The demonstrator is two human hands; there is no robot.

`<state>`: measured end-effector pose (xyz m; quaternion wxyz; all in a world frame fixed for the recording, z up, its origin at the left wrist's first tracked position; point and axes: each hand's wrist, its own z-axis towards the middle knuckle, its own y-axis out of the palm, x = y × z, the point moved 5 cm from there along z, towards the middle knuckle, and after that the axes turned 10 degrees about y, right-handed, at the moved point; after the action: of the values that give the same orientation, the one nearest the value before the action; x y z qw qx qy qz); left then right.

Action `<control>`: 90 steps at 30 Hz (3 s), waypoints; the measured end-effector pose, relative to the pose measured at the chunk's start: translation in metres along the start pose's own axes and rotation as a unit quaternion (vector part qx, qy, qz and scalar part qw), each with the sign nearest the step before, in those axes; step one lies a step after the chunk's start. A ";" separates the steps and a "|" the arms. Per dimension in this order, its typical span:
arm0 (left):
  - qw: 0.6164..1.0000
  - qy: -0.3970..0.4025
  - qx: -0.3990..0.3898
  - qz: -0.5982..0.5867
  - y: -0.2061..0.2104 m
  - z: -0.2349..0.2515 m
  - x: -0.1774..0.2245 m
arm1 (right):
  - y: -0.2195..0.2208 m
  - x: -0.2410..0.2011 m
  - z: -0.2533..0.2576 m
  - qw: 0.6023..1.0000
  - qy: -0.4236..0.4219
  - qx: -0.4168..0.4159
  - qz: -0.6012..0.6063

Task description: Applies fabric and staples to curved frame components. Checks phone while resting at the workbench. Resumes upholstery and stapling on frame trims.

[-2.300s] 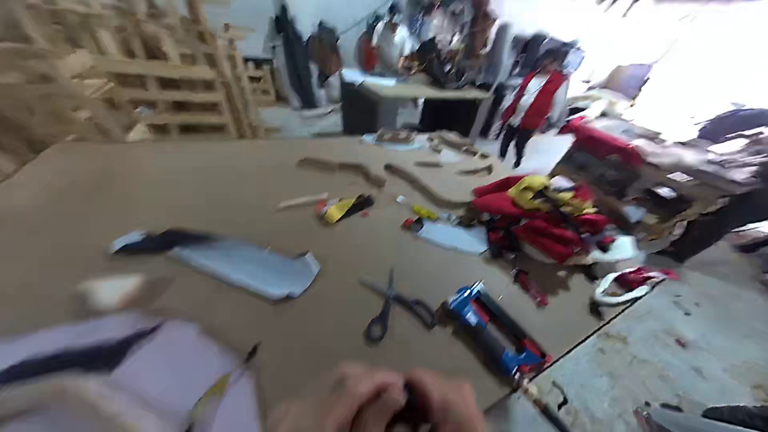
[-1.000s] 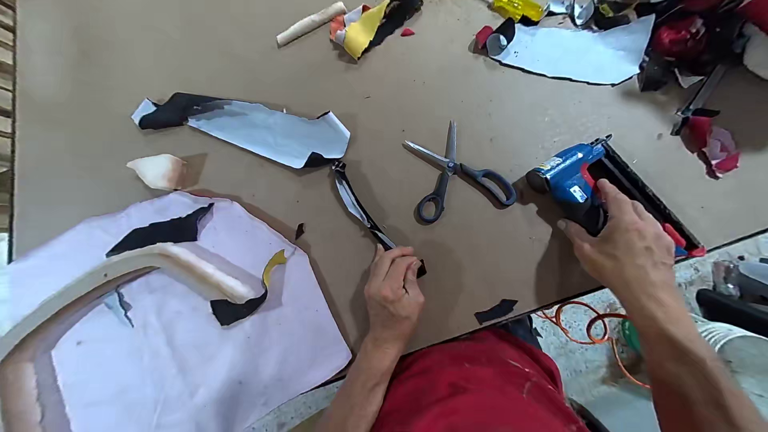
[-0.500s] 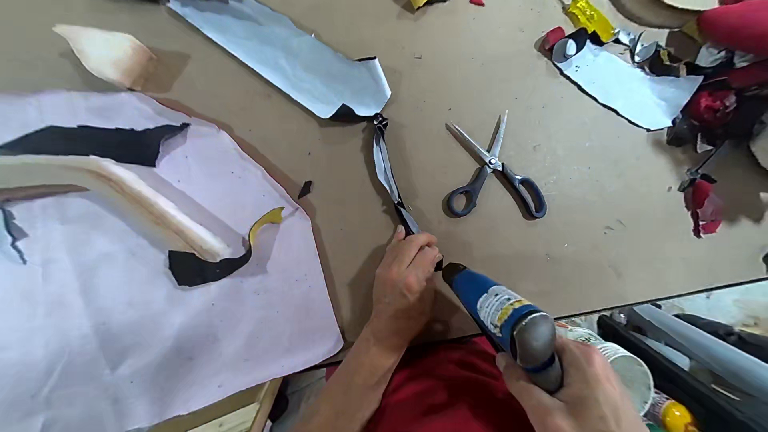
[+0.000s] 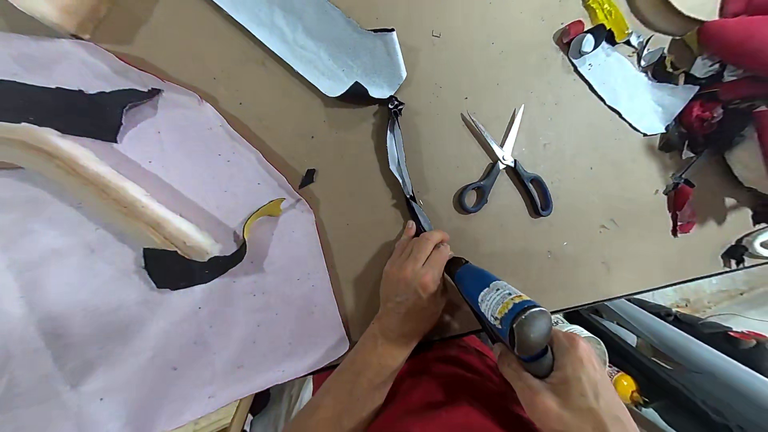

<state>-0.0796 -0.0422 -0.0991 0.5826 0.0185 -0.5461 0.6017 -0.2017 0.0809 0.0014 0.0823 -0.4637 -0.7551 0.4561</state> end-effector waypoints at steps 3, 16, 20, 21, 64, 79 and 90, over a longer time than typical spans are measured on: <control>0.999 -0.022 -0.007 -0.025 -0.001 0.001 -0.001 | -0.008 0.017 -0.003 0.999 0.019 0.027 0.042; 0.958 0.199 -0.199 0.053 -0.016 0.023 -0.012 | -0.021 0.092 -0.021 0.977 0.053 0.071 0.193; 0.972 0.150 -0.175 0.045 0.008 0.005 0.015 | -0.007 0.107 -0.028 0.976 0.069 0.069 0.194; 0.972 0.146 -0.175 0.053 0.012 0.005 0.020 | -0.004 0.111 -0.030 0.977 0.076 0.070 0.186; 0.990 0.089 -0.110 0.028 0.029 0.020 0.016 | -0.006 0.054 -0.006 0.992 -0.035 0.050 0.111; 0.983 0.005 -0.157 -0.095 0.018 0.032 0.008 | -0.063 0.105 0.020 0.976 0.148 0.135 0.087; 0.965 0.083 -0.176 0.174 -0.022 0.005 0.025 | -0.105 0.130 0.140 0.980 0.069 0.187 -0.015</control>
<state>-0.0748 -0.0346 -0.0670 0.5065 -0.2291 -0.5881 0.5875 -0.4161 0.0795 -0.0367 0.2262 -0.4595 -0.6557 0.5548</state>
